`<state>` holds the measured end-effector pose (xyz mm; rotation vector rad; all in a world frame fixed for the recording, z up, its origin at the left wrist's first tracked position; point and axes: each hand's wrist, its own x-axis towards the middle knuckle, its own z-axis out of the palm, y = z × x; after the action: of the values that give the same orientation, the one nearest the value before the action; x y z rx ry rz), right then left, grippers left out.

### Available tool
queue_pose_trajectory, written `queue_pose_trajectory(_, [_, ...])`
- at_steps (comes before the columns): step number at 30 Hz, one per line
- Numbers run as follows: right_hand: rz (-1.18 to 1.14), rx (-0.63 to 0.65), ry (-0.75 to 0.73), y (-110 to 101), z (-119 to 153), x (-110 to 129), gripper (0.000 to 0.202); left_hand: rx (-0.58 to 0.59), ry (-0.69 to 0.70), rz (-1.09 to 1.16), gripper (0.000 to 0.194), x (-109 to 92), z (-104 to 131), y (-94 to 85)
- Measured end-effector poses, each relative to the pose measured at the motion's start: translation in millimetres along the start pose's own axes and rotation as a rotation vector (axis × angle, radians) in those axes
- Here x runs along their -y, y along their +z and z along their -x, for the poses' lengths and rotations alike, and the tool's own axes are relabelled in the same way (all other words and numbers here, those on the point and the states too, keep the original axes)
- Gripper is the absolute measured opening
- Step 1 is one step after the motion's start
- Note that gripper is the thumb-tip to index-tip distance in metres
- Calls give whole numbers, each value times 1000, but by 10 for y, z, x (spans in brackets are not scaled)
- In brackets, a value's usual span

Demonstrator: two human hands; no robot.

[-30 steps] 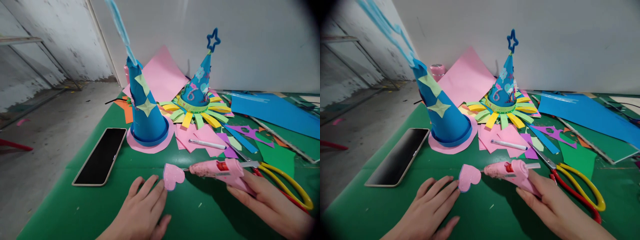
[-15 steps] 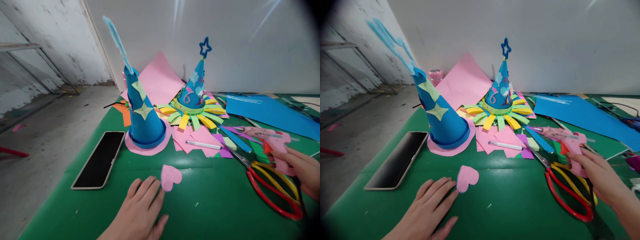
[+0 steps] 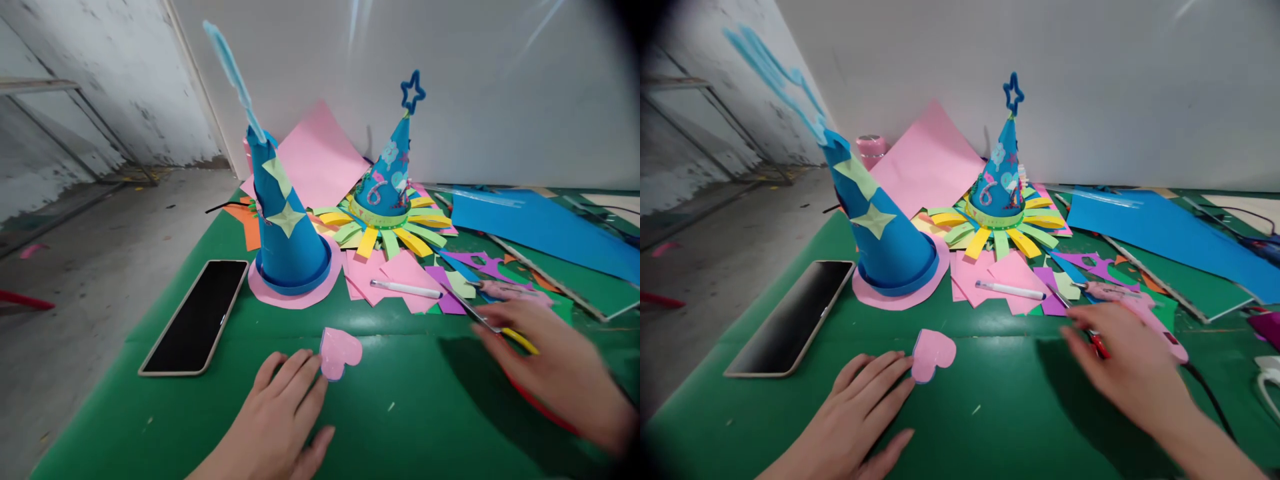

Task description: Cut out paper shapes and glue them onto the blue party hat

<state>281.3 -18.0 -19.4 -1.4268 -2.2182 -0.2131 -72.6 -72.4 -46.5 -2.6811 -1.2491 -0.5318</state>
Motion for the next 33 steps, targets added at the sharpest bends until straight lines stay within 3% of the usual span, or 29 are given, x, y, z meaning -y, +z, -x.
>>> queue_pose_trajectory(3, [-142, 147, -378, 204, -255, 587, 20, 43, -6, 13, 35, -9, -11, -43])
queue_pose_trajectory(5, [-152, 210, -521, 333, -371, 787, 18, 55, -6, 26, 34, -12, -33, -95])
queue_pose_trajectory(15, [-129, 236, -932, 514, -815, 872, 17, 159, -75, 182, 29, 3, -186, -304])
queue_pose_trajectory(21, [-206, 225, -1001, 633, -876, 876, 16, 127, -94, 201, 26, 16, -164, -262])
queue_pose_trajectory(25, [-230, 190, -945, 692, -834, 879, 14, 87, -110, 223, 22, 24, -172, -229])
queue_pose_trajectory(33, [-363, 161, -737, 669, -671, 932, 10, 241, -48, 161, 14, 43, -340, -275])
